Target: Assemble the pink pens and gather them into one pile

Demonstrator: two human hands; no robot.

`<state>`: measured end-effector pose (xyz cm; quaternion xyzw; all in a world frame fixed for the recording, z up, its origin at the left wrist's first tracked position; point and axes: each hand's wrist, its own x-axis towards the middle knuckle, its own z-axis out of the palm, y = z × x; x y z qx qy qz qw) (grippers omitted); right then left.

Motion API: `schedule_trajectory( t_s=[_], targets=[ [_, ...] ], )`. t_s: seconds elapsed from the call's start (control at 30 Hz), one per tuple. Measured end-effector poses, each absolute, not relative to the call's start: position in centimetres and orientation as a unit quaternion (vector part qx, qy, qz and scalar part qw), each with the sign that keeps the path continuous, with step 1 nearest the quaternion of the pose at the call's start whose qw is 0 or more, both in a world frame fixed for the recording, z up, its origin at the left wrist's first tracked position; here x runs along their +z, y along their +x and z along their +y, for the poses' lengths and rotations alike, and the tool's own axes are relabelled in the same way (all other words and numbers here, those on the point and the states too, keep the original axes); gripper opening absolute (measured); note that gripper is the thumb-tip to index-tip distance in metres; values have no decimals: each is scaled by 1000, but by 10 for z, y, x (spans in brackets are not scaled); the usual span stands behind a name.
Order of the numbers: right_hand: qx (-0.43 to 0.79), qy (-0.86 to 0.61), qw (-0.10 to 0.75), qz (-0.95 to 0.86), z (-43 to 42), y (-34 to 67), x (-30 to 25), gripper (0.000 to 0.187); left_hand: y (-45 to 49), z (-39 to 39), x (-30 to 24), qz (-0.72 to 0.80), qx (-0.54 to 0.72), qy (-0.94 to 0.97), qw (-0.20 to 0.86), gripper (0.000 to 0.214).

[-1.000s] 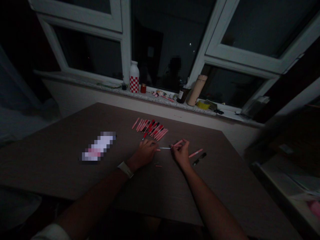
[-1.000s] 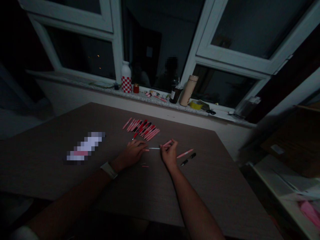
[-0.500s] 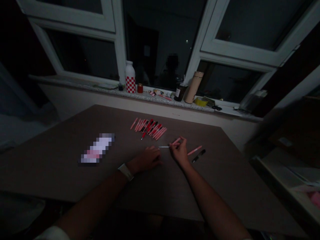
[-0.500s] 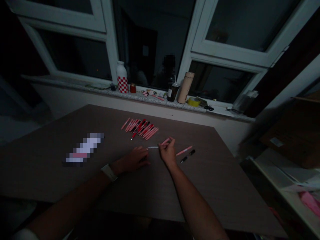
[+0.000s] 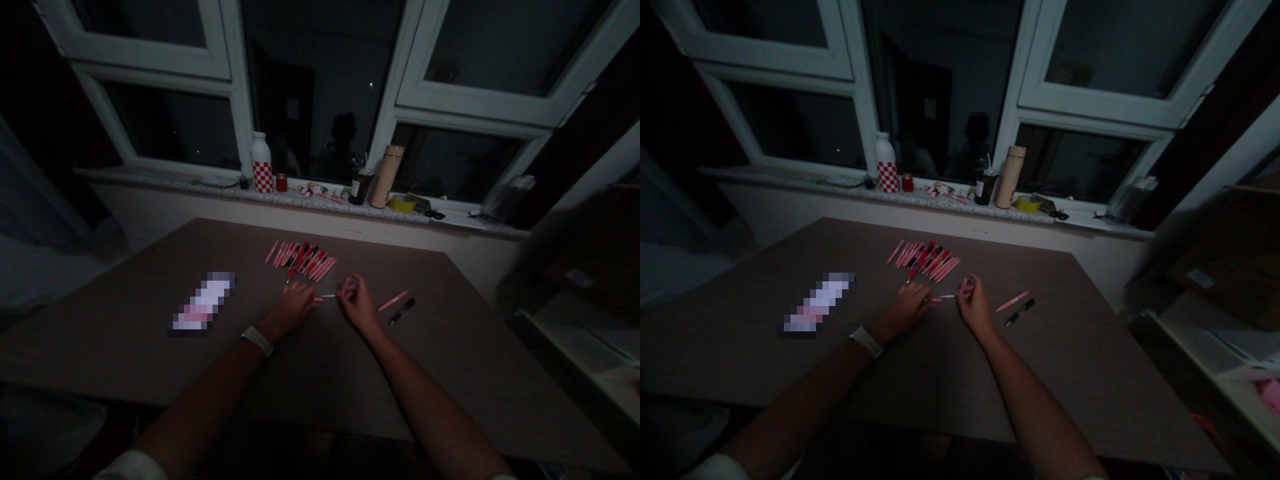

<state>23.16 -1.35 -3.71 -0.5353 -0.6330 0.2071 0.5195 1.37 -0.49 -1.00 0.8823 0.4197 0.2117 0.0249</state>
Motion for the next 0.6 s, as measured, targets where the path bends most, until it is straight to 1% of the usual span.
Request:
schedule_trajectory(
  t_s=[0.13,0.23,0.37,0.6],
  targets=[
    [191,-545,486,-656,-12,232,-39,33,15,-5,-9,444,237,864,9,28],
    [167,-554,459,-674,-13,232,-38,23,14,-4,-5,481,252,839,-16,25],
    [150,-567,432,-685,-14,230,-39,16,11,2,2,523,252,814,-38,18],
    [134,-563,434,-690,-13,229,-39,13,14,16,11,540,221,811,-33,17]
  ],
)
